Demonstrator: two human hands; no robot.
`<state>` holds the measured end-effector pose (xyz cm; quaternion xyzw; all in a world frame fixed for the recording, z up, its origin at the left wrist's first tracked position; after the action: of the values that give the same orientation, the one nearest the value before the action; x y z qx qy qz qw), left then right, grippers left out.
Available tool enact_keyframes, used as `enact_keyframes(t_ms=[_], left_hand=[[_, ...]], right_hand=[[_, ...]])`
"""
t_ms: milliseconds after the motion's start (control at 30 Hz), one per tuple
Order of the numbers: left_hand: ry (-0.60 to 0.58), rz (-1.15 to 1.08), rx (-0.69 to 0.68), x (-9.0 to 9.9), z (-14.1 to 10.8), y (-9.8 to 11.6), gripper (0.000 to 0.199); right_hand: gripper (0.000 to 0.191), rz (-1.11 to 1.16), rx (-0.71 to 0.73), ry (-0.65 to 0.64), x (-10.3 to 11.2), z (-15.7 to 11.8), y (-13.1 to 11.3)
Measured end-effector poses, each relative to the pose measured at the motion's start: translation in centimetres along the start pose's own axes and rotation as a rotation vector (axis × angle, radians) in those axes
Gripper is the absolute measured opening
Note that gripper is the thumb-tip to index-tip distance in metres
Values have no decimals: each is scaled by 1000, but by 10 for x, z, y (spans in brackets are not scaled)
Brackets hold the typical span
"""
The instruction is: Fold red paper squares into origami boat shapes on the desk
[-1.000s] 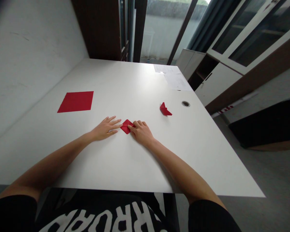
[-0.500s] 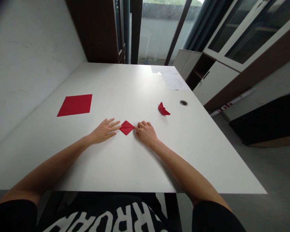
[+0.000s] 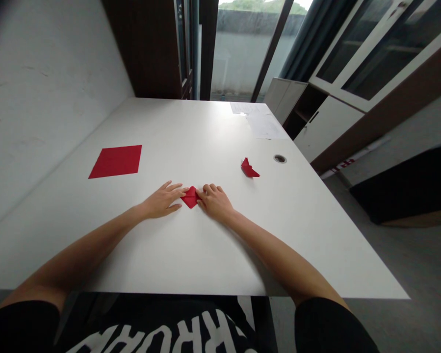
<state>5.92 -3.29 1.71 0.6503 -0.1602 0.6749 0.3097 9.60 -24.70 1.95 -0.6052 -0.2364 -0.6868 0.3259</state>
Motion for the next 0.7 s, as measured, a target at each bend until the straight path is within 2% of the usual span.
enact_keyframes(t_ms=[333,700], left_hand=[[9,48,20,2,1,3,40],[18,92,33,2,3,7,39]], right_hand=[[38,-19,28,26,0,21,0],[40,-14,52,41,4,-19,10]])
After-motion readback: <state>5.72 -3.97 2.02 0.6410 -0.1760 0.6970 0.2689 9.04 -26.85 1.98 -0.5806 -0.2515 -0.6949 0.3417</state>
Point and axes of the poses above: each hand's wrist, its own z-axis towards the middle knuckle, its own x-axis out of the back of the hand, y = z × x, the point moved 4 cm from there along z, towards the middle knuckle, and after that the axes turned 1 degree about -x, right-handed, at the moved point
